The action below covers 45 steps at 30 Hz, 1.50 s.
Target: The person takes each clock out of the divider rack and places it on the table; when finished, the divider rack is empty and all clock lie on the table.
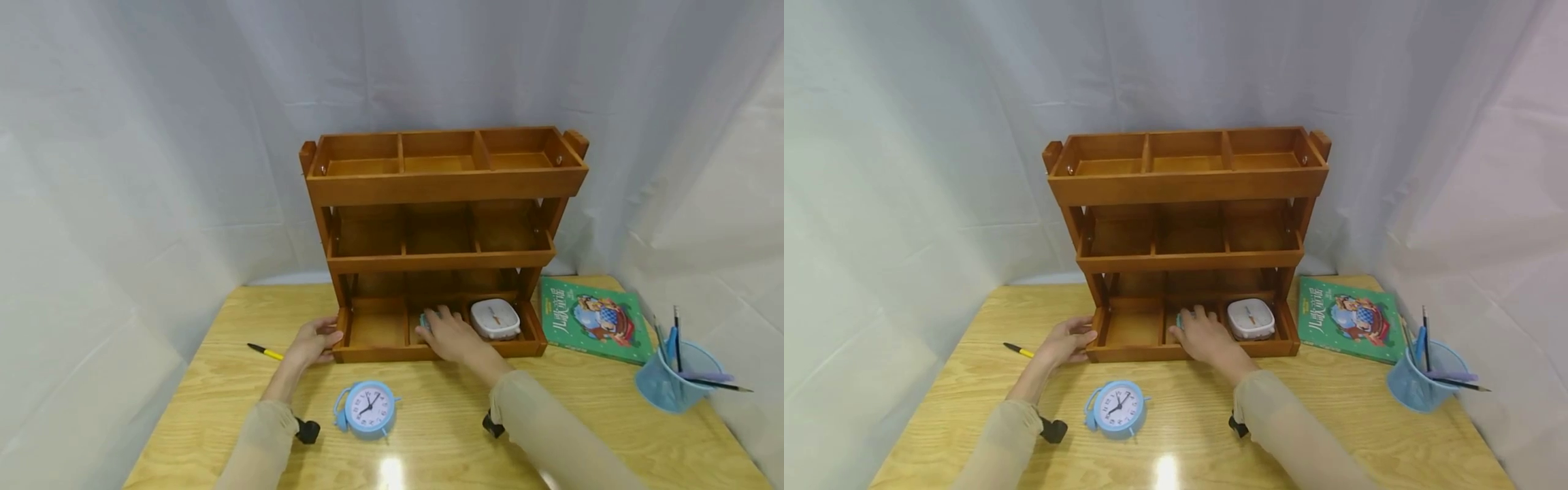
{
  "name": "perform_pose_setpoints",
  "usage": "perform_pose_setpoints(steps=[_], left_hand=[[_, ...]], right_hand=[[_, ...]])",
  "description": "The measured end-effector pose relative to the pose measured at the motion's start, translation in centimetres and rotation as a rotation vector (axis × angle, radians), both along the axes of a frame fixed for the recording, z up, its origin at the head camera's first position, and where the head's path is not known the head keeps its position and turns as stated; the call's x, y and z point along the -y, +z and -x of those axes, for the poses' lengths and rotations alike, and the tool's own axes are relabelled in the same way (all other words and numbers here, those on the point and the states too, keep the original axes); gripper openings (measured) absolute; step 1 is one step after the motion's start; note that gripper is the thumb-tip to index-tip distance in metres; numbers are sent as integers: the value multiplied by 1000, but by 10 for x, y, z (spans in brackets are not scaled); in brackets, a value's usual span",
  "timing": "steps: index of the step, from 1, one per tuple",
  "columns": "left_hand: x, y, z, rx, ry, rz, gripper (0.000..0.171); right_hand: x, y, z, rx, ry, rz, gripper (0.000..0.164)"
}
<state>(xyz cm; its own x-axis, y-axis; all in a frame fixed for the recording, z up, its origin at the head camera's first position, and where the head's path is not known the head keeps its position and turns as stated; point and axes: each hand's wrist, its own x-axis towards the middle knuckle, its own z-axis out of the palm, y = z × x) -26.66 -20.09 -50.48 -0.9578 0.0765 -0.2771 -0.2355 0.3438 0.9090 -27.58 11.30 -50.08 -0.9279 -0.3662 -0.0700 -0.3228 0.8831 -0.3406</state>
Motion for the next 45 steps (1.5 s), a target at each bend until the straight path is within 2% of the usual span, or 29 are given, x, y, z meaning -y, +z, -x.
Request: perform_pose_setpoints(steps=[3,10,22,30,35,40,45], left_hand=[[0,-1,0,-3,8,1,54],[1,-5,2,-6,10,-10,54],[1,-3,0,-12,0,-15,55],[0,-3,0,-9,9,-10,55],[1,-3,0,-10,8,-5,55],[0,-1,-1,-13,9,-6,55],[1,-2,-1,-13,6,-11,55]], right_hand=[[2,-1,5,37,-24,9,60],[5,-3,10,33,-67,42,57],[6,0,7,40,-66,57,43],[7,1,7,29,-43,63,46],[6,6,8,46,-45,97,37],[3,7,10,94,-40,163,35],[-2,3,13,122,3,329,30]])
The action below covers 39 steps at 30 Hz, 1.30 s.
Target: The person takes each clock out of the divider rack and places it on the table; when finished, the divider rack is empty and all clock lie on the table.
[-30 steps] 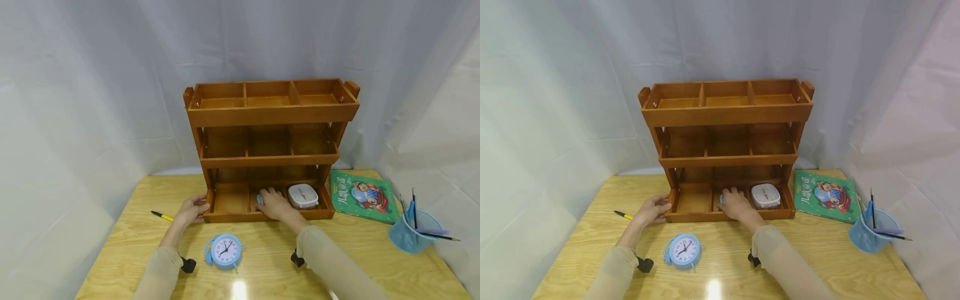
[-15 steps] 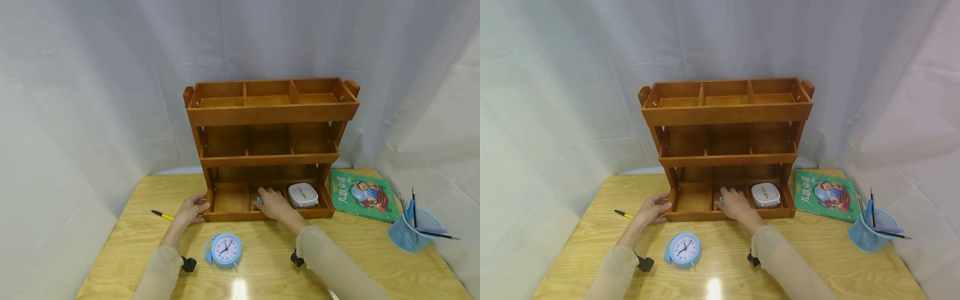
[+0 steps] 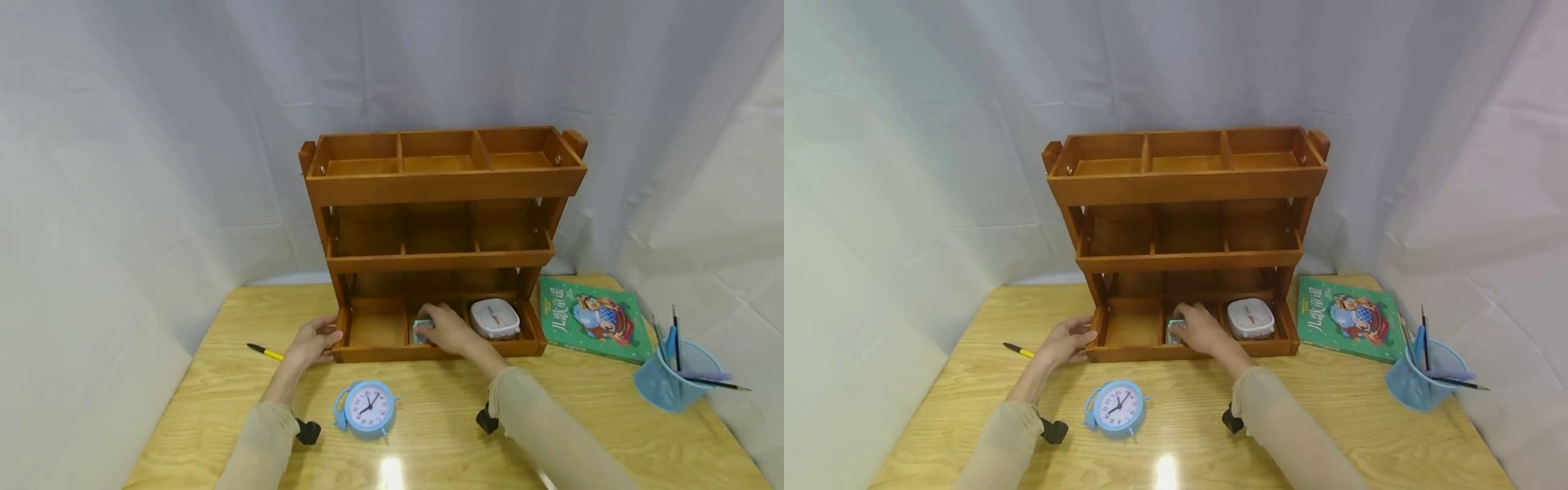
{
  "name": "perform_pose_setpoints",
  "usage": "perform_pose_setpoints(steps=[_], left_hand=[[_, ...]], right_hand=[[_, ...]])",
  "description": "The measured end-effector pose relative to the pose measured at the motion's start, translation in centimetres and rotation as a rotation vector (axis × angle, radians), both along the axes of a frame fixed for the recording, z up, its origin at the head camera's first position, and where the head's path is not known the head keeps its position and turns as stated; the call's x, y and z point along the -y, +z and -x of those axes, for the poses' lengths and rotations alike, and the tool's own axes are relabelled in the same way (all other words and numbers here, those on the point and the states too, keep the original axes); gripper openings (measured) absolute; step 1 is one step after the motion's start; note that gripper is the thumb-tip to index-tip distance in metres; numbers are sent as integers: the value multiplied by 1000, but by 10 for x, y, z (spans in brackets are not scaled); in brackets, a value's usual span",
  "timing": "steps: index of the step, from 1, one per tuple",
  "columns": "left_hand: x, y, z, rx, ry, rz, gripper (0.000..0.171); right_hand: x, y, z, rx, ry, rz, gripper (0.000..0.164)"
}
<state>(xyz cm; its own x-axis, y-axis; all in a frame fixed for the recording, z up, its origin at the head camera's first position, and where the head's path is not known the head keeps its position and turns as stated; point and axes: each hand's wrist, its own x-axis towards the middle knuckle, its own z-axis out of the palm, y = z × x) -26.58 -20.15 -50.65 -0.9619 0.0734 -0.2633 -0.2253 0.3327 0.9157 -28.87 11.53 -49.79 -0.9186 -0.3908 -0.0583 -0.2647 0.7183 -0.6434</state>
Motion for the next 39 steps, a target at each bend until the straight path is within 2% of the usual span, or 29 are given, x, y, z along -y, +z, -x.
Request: perform_pose_setpoints(steps=[3,9,14,22,25,27,32,35,39], left_hand=[[0,-2,0,5,-1,-3,55],[0,-3,1,4,-4,-1,56],[-1,-2,0,8,-2,-8,56],[-1,-3,0,6,-2,-9,55],[-1,-3,0,4,2,-5,54],[-1,-3,1,3,7,-8,54],[-2,-1,1,8,4,-5,55],[-2,-1,1,11,3,-3,55],[-1,0,1,14,10,-3,55]], right_hand=[[-4,0,2,11,33,99,27],[-9,-2,5,91,71,204,33],[-12,-5,6,145,27,258,33],[-16,-5,9,117,-9,285,35],[-20,-2,9,144,-40,362,38],[-25,0,9,225,-72,476,40],[-39,10,3,519,-87,783,50],[-46,15,-1,630,-55,865,53],[-53,18,-8,724,-26,910,53]])
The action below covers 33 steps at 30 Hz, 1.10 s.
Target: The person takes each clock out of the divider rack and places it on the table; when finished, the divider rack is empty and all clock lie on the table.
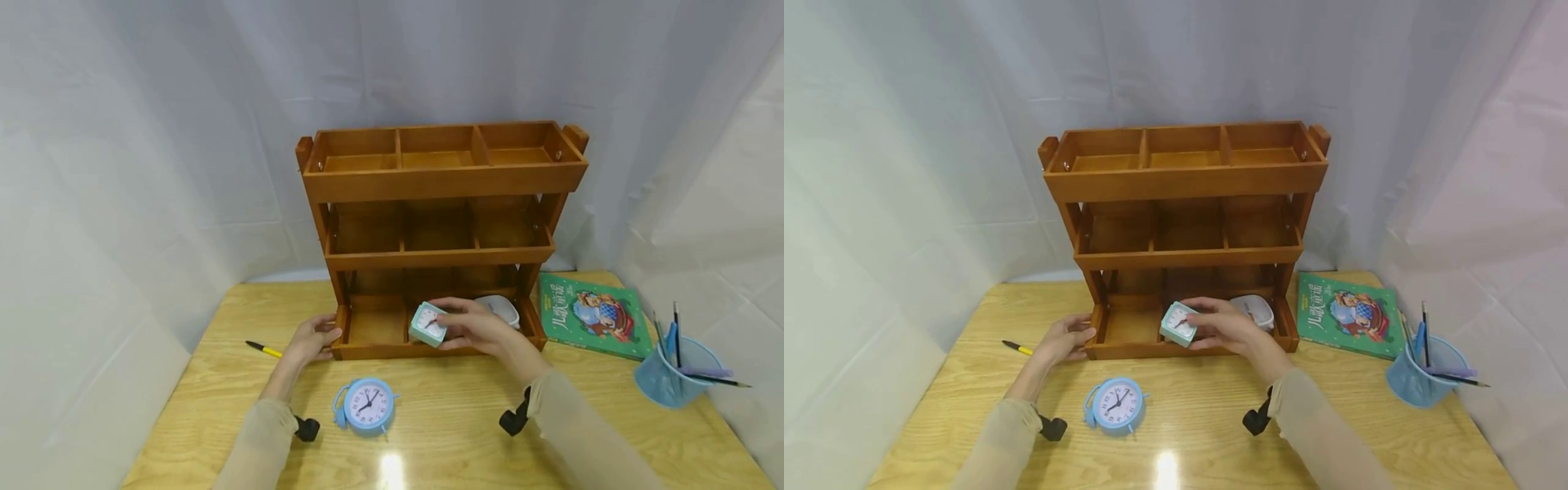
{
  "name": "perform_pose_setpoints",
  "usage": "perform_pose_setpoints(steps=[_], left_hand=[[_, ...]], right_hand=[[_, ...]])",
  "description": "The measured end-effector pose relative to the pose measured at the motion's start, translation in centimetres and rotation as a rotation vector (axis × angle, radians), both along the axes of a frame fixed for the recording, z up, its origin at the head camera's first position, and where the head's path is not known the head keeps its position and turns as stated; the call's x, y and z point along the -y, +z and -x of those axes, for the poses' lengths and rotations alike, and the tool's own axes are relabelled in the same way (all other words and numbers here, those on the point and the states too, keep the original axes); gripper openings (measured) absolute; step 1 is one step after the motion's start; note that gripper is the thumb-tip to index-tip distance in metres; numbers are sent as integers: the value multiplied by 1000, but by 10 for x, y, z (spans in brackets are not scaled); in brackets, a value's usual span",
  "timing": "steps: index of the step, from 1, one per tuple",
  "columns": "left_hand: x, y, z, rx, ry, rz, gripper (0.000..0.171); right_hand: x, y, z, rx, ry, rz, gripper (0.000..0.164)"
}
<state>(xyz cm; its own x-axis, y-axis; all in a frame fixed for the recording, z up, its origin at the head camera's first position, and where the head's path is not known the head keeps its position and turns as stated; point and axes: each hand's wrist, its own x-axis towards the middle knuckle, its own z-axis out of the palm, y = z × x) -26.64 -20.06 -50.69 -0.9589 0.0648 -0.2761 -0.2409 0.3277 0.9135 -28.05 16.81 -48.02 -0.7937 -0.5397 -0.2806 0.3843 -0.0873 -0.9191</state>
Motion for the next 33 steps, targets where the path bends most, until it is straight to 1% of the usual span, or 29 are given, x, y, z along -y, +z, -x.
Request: perform_pose_setpoints(steps=[5,8,11,18,21,25,30,33], left_hand=[[0,0,-1,-1,-1,8,55],[0,0,-1,-2,-3,8,55],[0,0,-1,-2,-4,4,56],[1,-1,0,-3,-7,-1,56],[1,0,0,-3,-8,-5,55],[1,0,-1,-2,-10,-10,55],[1,-1,-1,-1,-5,-14,55],[1,-1,0,-3,-6,-14,55]], right_hand=[[-4,2,-13,32,75,62,45],[-4,2,-21,30,125,91,42],[-1,1,-29,28,157,93,41],[0,-9,-41,-3,217,-22,49],[-1,-17,-45,2,243,-51,48],[-2,-27,-50,-1,257,-87,46],[0,-33,-56,-29,302,-141,49],[2,-35,-60,-39,311,-175,50]])
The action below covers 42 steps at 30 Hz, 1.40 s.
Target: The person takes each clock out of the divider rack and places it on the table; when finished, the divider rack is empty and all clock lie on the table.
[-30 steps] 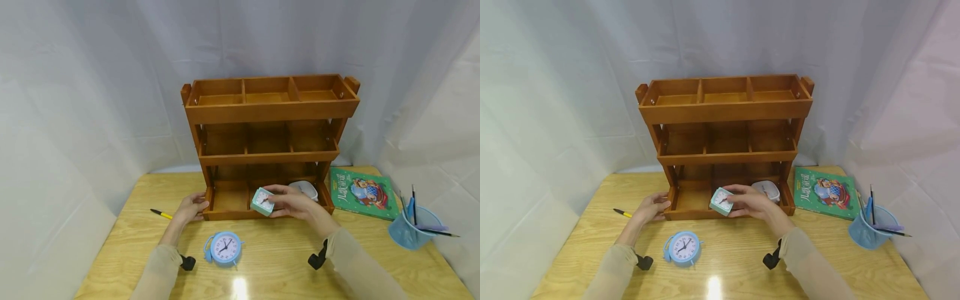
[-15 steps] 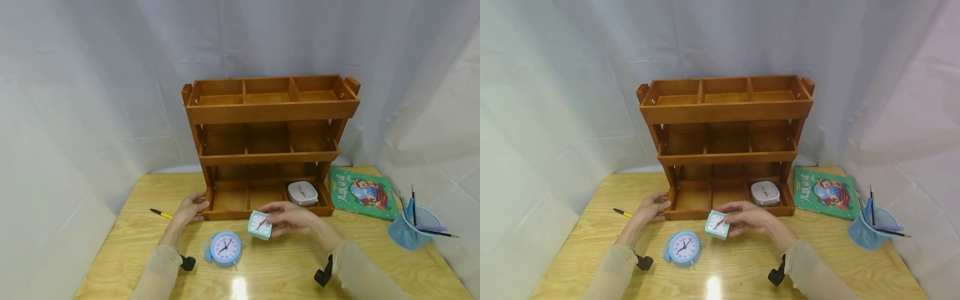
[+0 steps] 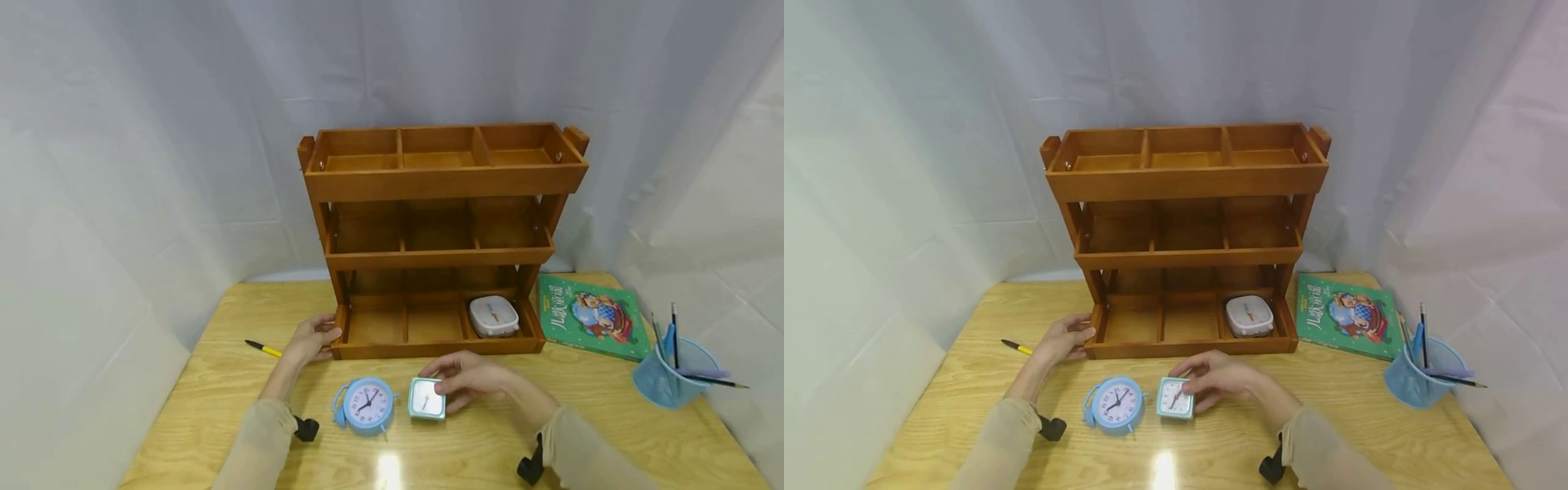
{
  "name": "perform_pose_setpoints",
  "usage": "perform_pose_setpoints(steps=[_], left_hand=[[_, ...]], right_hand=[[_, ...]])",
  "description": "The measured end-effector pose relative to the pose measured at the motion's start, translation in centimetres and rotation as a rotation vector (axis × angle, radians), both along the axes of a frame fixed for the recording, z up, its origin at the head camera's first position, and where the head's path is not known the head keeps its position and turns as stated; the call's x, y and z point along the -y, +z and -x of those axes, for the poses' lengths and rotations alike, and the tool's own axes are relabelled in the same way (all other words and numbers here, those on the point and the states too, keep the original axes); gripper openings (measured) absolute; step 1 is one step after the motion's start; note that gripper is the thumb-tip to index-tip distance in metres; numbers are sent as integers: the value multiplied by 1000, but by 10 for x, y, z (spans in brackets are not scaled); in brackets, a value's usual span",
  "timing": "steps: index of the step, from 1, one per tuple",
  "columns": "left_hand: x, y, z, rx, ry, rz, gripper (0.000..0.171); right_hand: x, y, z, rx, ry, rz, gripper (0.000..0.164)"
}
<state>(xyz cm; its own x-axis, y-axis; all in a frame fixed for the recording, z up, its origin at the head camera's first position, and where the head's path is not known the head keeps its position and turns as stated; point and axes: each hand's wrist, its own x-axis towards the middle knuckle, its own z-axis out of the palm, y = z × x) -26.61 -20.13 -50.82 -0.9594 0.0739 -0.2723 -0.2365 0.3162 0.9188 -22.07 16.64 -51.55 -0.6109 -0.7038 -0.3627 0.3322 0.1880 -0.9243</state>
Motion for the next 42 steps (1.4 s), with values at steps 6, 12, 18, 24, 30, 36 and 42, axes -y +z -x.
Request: perform_pose_setpoints(steps=[6,12,18,24,30,36,42], left_hand=[[0,1,0,3,-4,2,56],[0,0,0,2,-5,3,56],[1,-3,0,9,5,9,54],[2,-5,0,9,9,11,54],[3,-5,0,7,6,9,54],[2,-4,-1,0,0,-2,54],[1,-4,-1,-4,0,2,54]], right_hand=[[5,-1,-6,-66,-30,-97,43],[13,4,-11,-379,9,-222,33],[22,6,-16,-602,-5,-337,27],[18,8,-16,-672,-40,-302,26],[4,15,-10,-1040,-198,-393,18],[-18,24,10,-1402,-383,-601,22],[-42,18,36,-1327,-450,-857,49]])
